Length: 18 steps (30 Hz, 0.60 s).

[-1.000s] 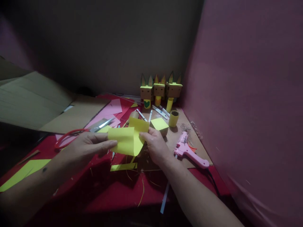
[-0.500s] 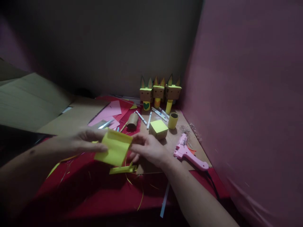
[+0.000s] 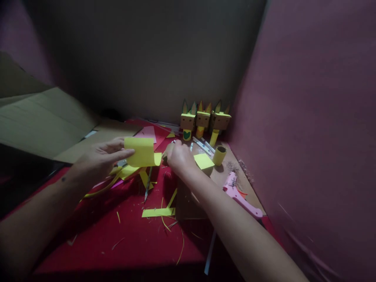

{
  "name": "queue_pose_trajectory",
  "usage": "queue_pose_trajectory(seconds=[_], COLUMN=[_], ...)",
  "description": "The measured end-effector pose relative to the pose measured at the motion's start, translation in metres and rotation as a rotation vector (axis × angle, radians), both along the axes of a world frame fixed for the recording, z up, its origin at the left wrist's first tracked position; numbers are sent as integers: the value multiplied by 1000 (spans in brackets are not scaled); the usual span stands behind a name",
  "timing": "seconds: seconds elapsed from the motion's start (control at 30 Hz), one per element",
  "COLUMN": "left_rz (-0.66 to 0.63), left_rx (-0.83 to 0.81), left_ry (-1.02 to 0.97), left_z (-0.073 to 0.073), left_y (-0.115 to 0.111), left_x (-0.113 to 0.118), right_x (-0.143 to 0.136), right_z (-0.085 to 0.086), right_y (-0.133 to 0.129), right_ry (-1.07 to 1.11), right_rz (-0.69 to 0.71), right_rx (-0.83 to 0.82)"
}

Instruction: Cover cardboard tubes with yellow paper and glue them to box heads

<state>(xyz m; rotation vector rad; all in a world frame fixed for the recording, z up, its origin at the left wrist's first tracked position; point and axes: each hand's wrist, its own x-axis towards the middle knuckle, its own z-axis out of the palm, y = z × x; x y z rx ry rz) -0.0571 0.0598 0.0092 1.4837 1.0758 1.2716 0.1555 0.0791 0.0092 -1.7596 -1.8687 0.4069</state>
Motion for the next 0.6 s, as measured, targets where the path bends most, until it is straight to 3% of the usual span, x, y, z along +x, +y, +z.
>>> queue_pose_trajectory(seconds=[0.17, 0.33, 0.47, 0.6], left_rz=[15, -62, -141, -236], left_rx=[-26, -24, 20, -10], left_ry=[-49, -147, -261, -268], left_z=[4, 10, 9, 2], left_y=[-5, -7, -6, -7], left_x=[-6, -8, -9, -11], right_x=[-31, -30, -18, -5], right_z=[-8, -9, -6, 2], right_y=[35, 31, 25, 13], right_ry=[-129, -96, 64, 367], right_rz=[-78, -78, -58, -17], right_rx=[-112, -55, 48, 110])
